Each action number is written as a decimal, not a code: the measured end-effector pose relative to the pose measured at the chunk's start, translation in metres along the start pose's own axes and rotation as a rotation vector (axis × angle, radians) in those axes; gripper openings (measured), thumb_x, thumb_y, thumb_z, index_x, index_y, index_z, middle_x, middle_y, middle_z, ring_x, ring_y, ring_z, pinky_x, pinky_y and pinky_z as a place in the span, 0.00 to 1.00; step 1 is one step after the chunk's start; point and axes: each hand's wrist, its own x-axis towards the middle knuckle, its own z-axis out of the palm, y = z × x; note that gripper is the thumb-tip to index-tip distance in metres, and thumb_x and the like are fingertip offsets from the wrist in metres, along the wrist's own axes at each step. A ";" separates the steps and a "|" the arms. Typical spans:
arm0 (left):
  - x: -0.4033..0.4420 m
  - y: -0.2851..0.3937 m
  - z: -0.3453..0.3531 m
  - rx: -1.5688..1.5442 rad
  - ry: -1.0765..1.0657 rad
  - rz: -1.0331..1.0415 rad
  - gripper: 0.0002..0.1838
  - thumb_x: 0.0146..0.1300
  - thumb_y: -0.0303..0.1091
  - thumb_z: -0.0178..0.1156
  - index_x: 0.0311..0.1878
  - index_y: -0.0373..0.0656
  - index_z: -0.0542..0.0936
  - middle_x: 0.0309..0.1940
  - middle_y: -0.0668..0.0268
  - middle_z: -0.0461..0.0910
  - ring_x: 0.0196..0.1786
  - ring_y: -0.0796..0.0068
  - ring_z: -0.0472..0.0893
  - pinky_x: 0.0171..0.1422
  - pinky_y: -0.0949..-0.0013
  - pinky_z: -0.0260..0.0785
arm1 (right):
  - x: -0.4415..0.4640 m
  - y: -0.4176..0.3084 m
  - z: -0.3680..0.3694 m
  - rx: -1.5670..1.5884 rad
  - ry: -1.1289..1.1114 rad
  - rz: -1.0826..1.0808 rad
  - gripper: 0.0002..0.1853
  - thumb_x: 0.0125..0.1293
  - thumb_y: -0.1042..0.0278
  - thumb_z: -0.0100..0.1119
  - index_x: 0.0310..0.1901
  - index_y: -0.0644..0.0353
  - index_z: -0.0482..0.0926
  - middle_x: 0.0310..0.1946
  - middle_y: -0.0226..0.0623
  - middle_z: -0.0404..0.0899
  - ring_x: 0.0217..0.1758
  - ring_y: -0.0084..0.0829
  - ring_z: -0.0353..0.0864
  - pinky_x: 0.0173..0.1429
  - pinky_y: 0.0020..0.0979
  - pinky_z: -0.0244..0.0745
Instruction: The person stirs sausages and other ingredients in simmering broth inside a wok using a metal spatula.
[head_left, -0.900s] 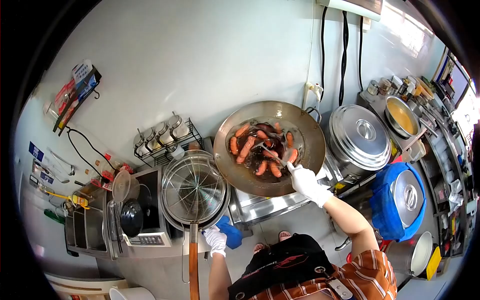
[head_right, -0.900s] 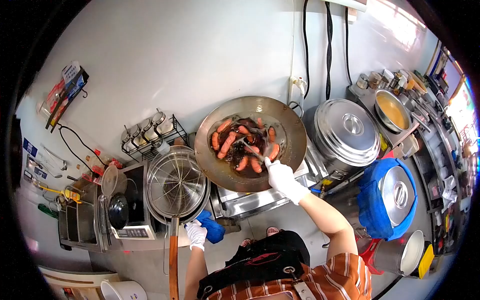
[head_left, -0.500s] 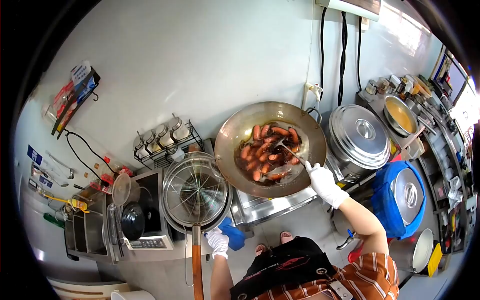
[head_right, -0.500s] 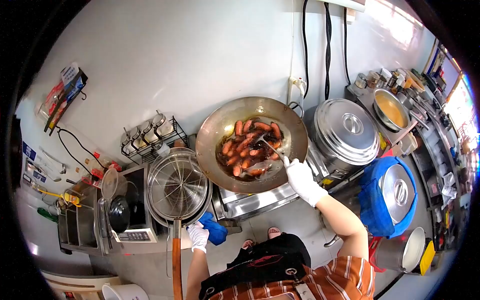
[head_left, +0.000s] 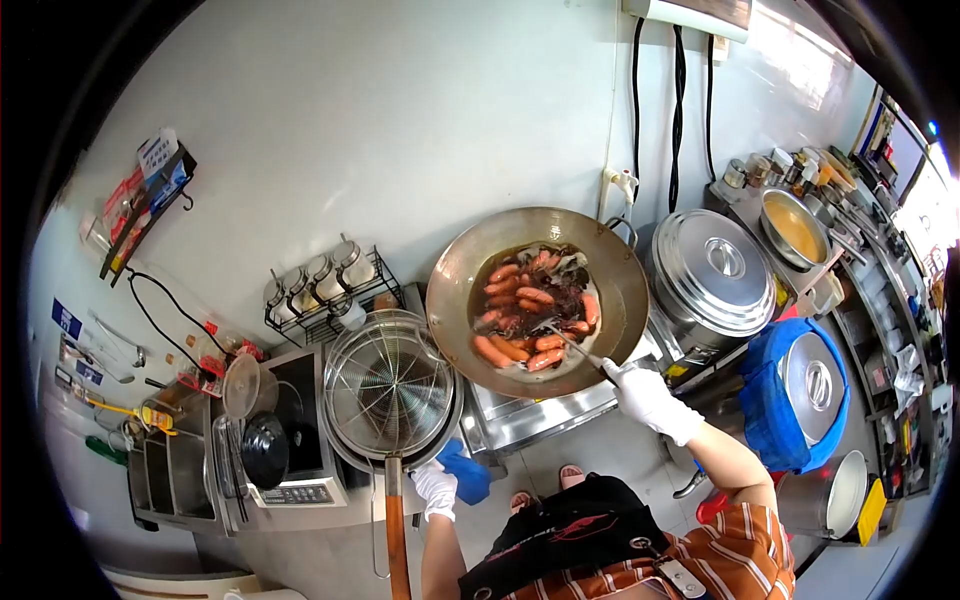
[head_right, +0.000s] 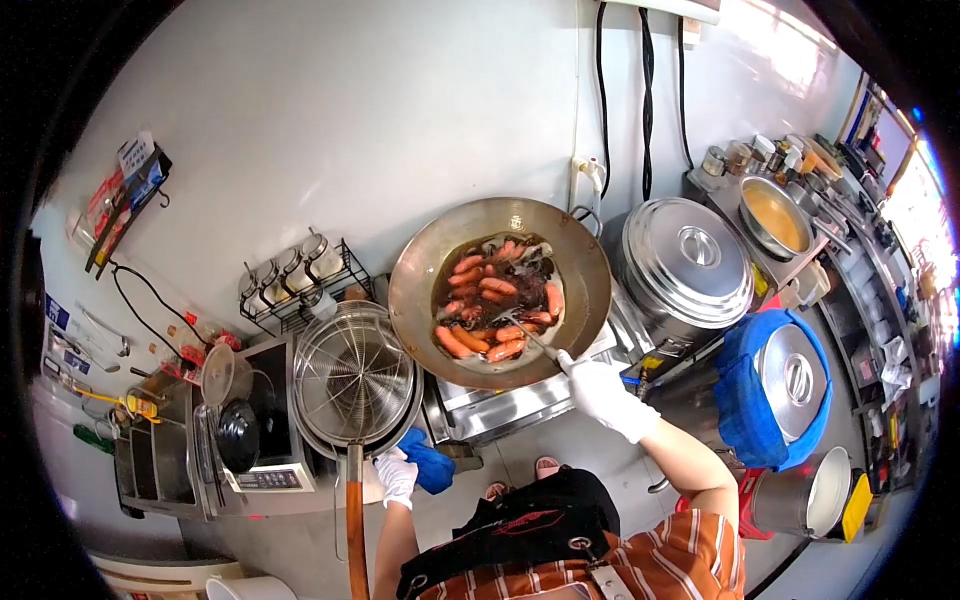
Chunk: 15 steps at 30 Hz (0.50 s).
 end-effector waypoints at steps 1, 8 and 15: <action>0.001 -0.001 0.002 0.000 0.001 0.003 0.17 0.41 0.31 0.62 0.39 0.41 0.82 0.46 0.47 0.80 0.55 0.45 0.76 0.61 0.53 0.66 | 0.006 -0.007 0.000 0.045 0.026 0.002 0.32 0.58 0.76 0.47 0.68 0.55 0.66 0.29 0.48 0.79 0.30 0.46 0.82 0.33 0.43 0.77; 0.000 -0.005 0.005 0.017 -0.037 -0.008 0.16 0.41 0.31 0.62 0.38 0.42 0.82 0.47 0.47 0.80 0.54 0.45 0.75 0.61 0.54 0.65 | 0.060 -0.017 0.031 0.057 0.159 -0.015 0.26 0.60 0.75 0.48 0.62 0.64 0.70 0.30 0.49 0.79 0.30 0.45 0.83 0.32 0.42 0.78; -0.001 -0.007 0.009 0.036 0.059 0.025 0.12 0.40 0.31 0.62 0.33 0.42 0.82 0.41 0.49 0.82 0.51 0.46 0.76 0.58 0.55 0.67 | 0.087 0.002 0.030 -0.159 0.364 0.014 0.19 0.63 0.72 0.49 0.56 0.63 0.74 0.26 0.44 0.76 0.24 0.39 0.81 0.26 0.38 0.76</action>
